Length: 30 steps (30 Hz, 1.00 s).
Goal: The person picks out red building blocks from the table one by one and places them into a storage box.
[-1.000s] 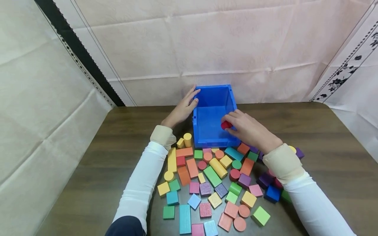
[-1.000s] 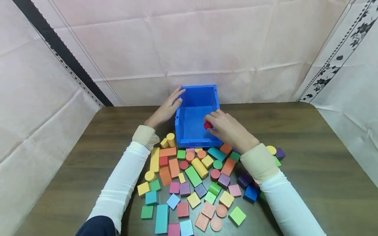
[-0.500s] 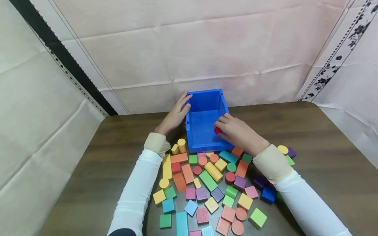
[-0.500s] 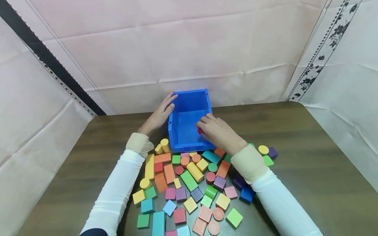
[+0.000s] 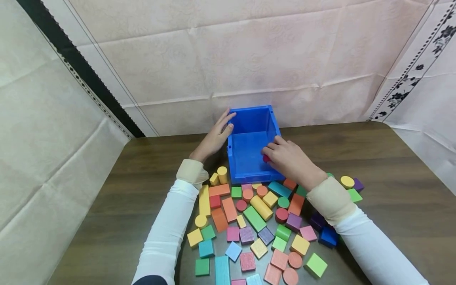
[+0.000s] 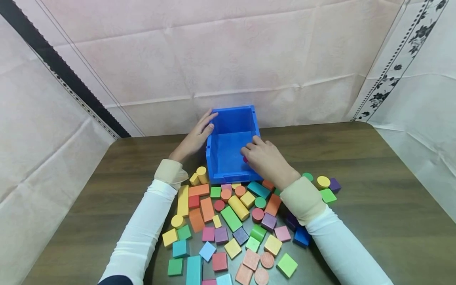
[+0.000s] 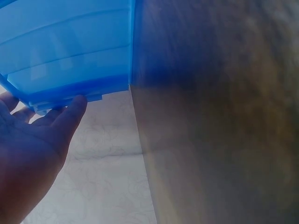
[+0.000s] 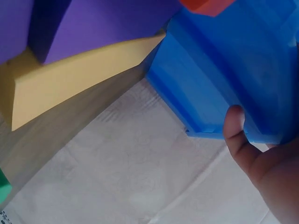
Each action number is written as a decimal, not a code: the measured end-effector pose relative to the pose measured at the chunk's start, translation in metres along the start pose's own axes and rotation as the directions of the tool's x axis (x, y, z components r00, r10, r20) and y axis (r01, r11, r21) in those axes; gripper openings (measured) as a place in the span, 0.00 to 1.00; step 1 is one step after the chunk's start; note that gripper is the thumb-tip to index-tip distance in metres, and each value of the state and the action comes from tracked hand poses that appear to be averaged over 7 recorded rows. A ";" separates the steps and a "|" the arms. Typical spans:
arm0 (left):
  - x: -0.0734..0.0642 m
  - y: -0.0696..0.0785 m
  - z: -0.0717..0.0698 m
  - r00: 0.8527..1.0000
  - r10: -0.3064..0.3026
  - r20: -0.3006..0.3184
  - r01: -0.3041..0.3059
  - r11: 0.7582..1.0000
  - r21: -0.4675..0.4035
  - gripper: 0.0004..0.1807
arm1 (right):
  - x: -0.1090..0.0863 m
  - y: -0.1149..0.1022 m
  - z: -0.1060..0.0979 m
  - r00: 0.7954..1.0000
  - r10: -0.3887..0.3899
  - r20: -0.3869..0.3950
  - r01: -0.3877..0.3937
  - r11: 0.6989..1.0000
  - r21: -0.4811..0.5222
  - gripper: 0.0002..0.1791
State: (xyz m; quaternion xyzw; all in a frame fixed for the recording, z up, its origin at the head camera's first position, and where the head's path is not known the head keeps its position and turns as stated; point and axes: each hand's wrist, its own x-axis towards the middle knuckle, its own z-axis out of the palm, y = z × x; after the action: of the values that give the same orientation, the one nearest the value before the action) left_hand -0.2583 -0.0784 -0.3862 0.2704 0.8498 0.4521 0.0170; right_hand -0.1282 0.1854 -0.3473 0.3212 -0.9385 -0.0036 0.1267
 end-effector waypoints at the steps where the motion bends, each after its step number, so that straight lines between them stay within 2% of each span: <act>1: -0.001 0.000 0.000 1.000 -0.004 0.002 0.004 1.000 -0.001 0.34 | 0.000 -0.001 0.000 1.000 -0.001 -0.002 0.001 1.000 -0.008 0.21; 7: -0.003 0.000 -0.002 1.000 -0.010 -0.012 0.010 1.000 -0.010 0.33 | 0.002 -0.004 0.002 1.000 -0.015 -0.025 0.013 0.998 -0.063 0.20; 12: -0.001 0.000 0.001 1.000 -0.004 0.004 0.004 1.000 -0.001 0.33 | 0.001 -0.005 0.004 1.000 0.000 -0.004 0.000 0.992 -0.123 0.21; 15: 0.004 0.000 0.001 1.000 0.003 0.017 -0.003 1.000 -0.011 0.32 | 0.002 -0.003 0.004 1.000 0.008 0.010 -0.007 0.989 -0.149 0.21; 19: 0.014 -0.003 -0.003 1.000 0.027 0.015 -0.026 1.000 -0.017 0.29 | 0.007 -0.004 0.011 0.999 0.030 -0.015 -0.032 0.986 -0.166 0.18; 24: 0.011 -0.007 0.009 0.995 0.019 0.099 -0.019 1.000 0.007 0.29 | -0.008 -0.013 0.020 0.996 0.084 0.029 -0.079 0.986 -0.146 0.17; 27: 0.007 -0.008 0.011 0.998 0.008 0.069 -0.007 1.000 -0.018 0.29 | -0.008 -0.013 0.017 0.995 0.084 0.047 -0.074 0.982 -0.176 0.20; 30: 0.004 -0.009 0.006 1.000 0.002 -0.010 -0.003 0.999 -0.045 0.28 | 0.003 -0.011 0.012 0.998 0.043 0.043 -0.033 0.977 -0.210 0.20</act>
State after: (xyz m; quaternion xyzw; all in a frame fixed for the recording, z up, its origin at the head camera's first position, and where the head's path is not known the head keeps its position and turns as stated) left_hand -0.2637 -0.0759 -0.3963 0.2687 0.8391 0.4727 0.0183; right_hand -0.1266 0.1743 -0.3588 0.2877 -0.9417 -0.1077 0.1376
